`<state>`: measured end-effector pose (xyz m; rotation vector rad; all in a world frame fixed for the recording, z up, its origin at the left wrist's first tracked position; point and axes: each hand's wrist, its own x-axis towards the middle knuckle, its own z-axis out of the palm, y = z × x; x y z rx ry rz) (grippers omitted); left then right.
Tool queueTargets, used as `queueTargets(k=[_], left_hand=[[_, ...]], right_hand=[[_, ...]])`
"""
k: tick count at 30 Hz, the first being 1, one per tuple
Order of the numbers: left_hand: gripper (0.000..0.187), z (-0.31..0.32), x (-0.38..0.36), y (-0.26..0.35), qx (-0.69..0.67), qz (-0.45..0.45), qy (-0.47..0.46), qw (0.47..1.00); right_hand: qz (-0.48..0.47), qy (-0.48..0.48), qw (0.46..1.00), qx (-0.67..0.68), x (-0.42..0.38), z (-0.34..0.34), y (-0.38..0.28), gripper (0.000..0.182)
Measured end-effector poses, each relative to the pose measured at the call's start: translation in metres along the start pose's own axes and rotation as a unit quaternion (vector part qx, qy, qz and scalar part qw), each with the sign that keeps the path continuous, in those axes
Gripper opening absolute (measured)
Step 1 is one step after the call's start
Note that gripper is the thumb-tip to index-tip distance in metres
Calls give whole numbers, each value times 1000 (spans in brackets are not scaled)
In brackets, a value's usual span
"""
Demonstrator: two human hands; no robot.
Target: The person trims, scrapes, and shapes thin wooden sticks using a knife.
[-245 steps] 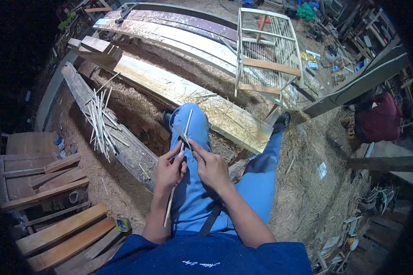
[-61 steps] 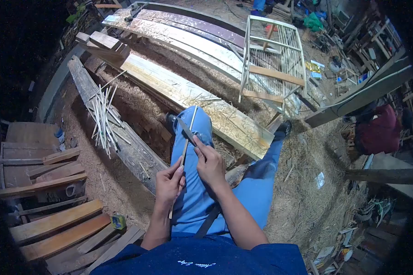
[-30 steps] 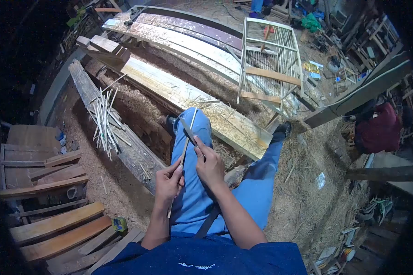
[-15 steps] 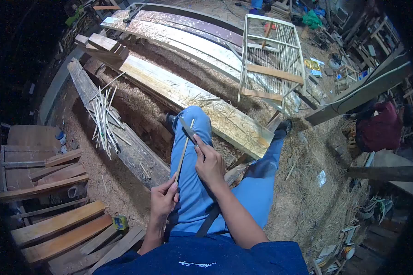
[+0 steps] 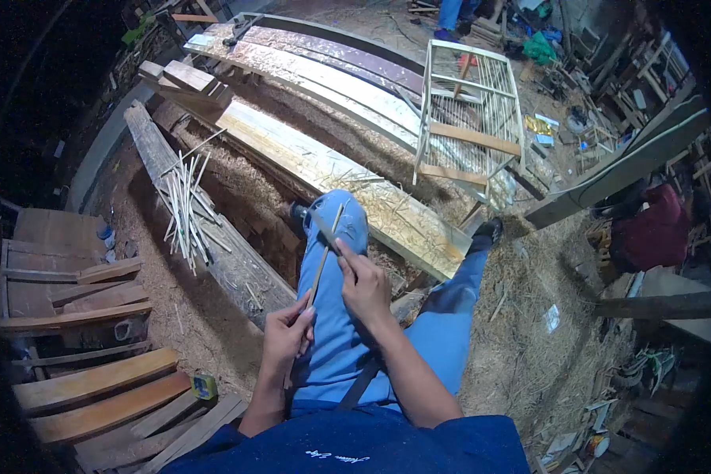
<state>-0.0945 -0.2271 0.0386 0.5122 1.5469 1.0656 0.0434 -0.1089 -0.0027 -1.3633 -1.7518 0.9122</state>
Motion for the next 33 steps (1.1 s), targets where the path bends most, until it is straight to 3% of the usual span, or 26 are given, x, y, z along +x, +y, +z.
queueTargets(k=[2, 7, 10, 12, 22, 26, 28, 33], left_hand=[[36, 4, 11, 8, 10, -1, -7, 1000], [35, 3, 20, 2, 4, 9, -10, 1000], [35, -5, 10, -6, -3, 17, -3, 1000], [35, -10, -2, -9, -8, 10, 3, 1000], [34, -31, -46, -9, 4, -52, 19, 998], [34, -21, -14, -21, -11, 11, 11, 1000], [35, -12, 5, -10, 7, 11, -8, 1000], [35, -10, 18, -6, 23, 32, -30, 999]], right_hand=[[-19, -53, 998, -12, -4, -9, -6, 35], [-5, -59, 998, -13, -5, -12, -5, 35], [45, -95, 993, -52, -2, -8, -8, 36], [-13, -19, 999, -39, -3, -1, -2, 38], [2, -14, 999, -49, 5, 4, 5, 38], [-28, 4, 999, -16, 0, 2, 1, 38], [-5, -65, 998, -6, -2, -8, -6, 36], [14, -76, 997, -26, -2, -13, -6, 34]])
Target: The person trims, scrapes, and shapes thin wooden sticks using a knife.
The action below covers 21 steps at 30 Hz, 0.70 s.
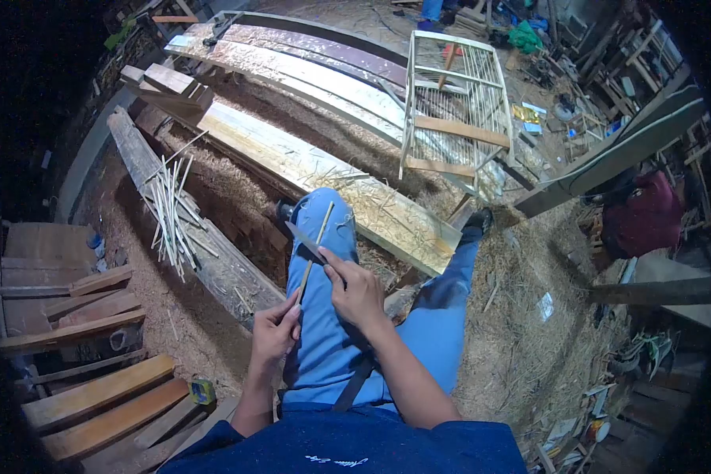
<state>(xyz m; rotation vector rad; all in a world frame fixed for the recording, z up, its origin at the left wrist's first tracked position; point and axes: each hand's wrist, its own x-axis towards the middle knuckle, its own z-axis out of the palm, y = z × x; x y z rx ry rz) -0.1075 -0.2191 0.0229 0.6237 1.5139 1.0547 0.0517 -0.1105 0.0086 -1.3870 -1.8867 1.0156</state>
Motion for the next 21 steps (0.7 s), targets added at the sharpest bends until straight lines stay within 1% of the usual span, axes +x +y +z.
queueTargets(k=[4, 6, 7, 9, 10, 14, 16, 18, 19, 21], left_hand=[[33, -10, -12, -10, -9, 4, 8, 1000], [33, -13, -26, -9, -11, -32, 15, 999], [33, -15, -32, -12, -11, -34, 18, 999], [33, -17, -41, -15, -14, -24, 20, 999], [33, -14, -47, -6, -17, -55, 27, 998], [33, -19, -57, -17, -23, -27, 28, 999], [33, -23, -65, -17, -29, -49, 17, 998], [32, -21, -68, -13, -19, -59, 24, 998], [32, -21, -71, -13, -12, -74, 33, 997], [33, -17, -63, -13, -14, -66, 30, 997]], right_hand=[[0, 13, 1000, -15, 1, 8, 0, 35], [-8, 28, 1000, -2, 6, 7, -1, 37], [-7, 25, 1000, -1, 7, 8, -1, 37], [-4, 26, 999, -22, 6, 8, -1, 38], [-3, 25, 999, -22, 6, 8, 0, 38], [9, 54, 998, -28, 9, 14, 6, 37], [13, 70, 997, -28, 12, 11, 6, 36], [35, 49, 997, -39, 15, 7, 5, 35], [35, 49, 998, -37, 12, 8, 4, 35], [39, 61, 997, 23, 10, 10, 4, 36]])
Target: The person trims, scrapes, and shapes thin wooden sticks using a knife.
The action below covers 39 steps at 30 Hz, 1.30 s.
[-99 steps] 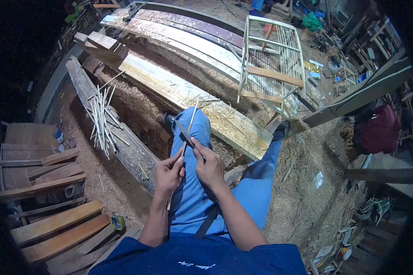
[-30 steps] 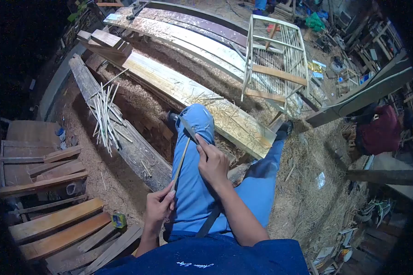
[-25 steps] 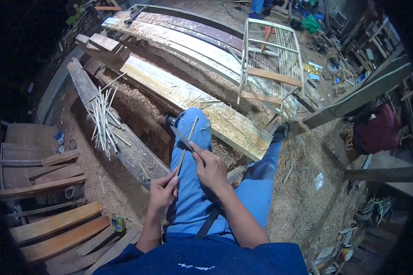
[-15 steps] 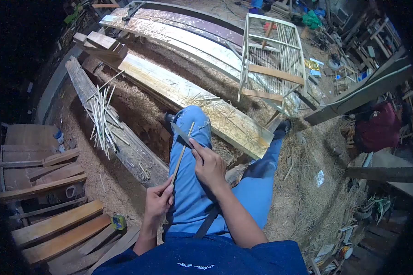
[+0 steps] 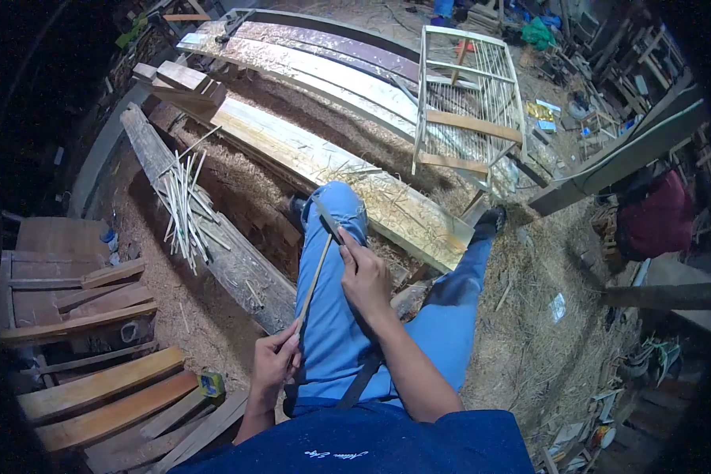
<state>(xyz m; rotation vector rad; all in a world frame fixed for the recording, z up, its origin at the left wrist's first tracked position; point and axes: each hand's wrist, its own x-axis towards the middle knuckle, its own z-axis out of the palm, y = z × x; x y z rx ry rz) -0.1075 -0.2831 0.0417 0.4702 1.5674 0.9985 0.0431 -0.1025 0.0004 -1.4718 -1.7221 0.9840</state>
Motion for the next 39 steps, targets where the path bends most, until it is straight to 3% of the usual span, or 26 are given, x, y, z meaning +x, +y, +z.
queueTargets(k=[3, 6, 13, 18, 20, 26, 33, 39], left_hand=[[37, 13, 23, 10, -1, 44, -38, 998], [37, 29, 50, 34, 3, 60, -54, 997], [38, 49, 95, 66, -2, 71, -57, 996], [37, 47, 96, 54, -40, 75, -47, 995], [37, 47, 95, 52, -49, 76, -38, 995], [37, 54, 100, 56, -47, 54, -9, 997], [36, 57, 106, 52, -51, 52, 10, 997], [30, 58, 107, 42, -96, 69, 8, 993]], right_hand=[[-49, 13, 997, 54, -4, 2, 8, 38], [-48, -47, 997, 40, -6, -10, 0, 39], [-69, -43, 996, 47, -7, -9, 6, 43], [-60, -32, 996, 59, -7, -7, 8, 41], [-26, -70, 995, 69, -8, -10, 6, 39], [-70, -80, 991, 79, -19, -14, 6, 37], [-36, -114, 989, 86, -24, -14, 13, 38], [-63, -82, 993, 53, -21, -10, 9, 40]])
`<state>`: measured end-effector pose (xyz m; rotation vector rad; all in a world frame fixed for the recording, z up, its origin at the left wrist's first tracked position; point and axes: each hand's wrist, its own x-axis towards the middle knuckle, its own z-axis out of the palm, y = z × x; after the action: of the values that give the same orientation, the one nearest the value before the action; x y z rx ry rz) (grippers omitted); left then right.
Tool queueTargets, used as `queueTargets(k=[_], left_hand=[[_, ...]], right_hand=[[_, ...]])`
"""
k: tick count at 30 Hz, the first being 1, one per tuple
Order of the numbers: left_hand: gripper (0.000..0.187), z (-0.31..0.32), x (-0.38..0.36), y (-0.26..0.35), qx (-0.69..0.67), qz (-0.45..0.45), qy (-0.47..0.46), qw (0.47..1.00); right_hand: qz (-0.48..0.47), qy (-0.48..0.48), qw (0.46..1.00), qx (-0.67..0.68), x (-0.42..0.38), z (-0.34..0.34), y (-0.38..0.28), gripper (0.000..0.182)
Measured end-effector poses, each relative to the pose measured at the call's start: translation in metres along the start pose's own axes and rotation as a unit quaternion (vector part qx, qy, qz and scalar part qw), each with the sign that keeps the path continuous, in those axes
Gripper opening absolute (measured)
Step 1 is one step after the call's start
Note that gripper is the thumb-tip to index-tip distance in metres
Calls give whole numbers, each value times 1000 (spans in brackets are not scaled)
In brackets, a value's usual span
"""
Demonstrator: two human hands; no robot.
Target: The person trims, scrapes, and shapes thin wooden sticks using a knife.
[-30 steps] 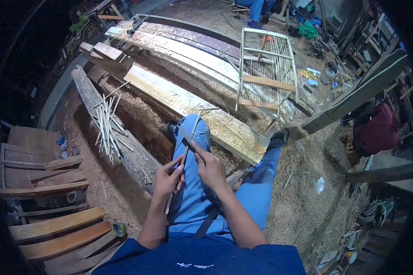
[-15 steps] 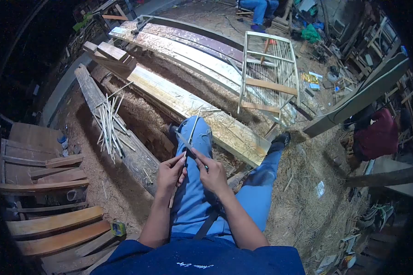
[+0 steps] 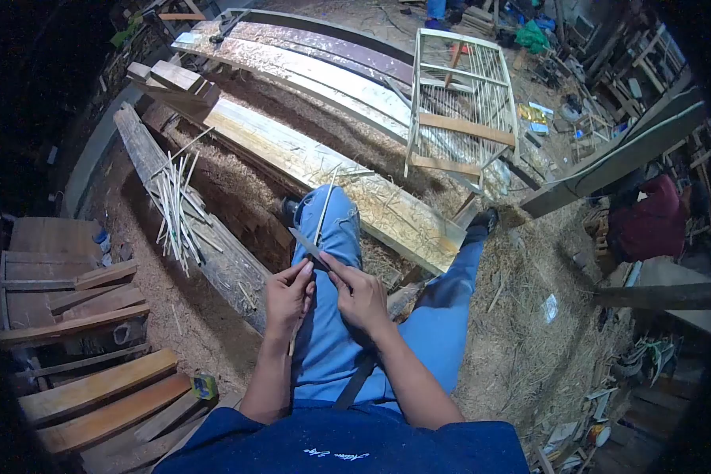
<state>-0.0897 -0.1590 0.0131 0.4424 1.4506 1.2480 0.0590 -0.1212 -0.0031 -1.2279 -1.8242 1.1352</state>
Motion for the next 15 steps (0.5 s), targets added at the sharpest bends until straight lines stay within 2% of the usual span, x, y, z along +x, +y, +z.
queueTargets(k=[6, 8, 11, 15], left_hand=[[28, 1, -9, -1, -12, 5, 11, 1000], [29, 3, -21, 0, 21, 1, 16, 1000], [28, -2, -34, -4, 12, 2, 16, 1000], [28, 1, -41, 2, 40, -13, 22, 999]], right_hand=[[3, 5, 998, -56, 1, 7, -2, 43], [-4, 50, 997, -64, 7, 9, -1, 44], [-16, 68, 996, -57, 18, 12, 1, 44], [38, 94, 992, -81, 29, 9, 3, 37]])
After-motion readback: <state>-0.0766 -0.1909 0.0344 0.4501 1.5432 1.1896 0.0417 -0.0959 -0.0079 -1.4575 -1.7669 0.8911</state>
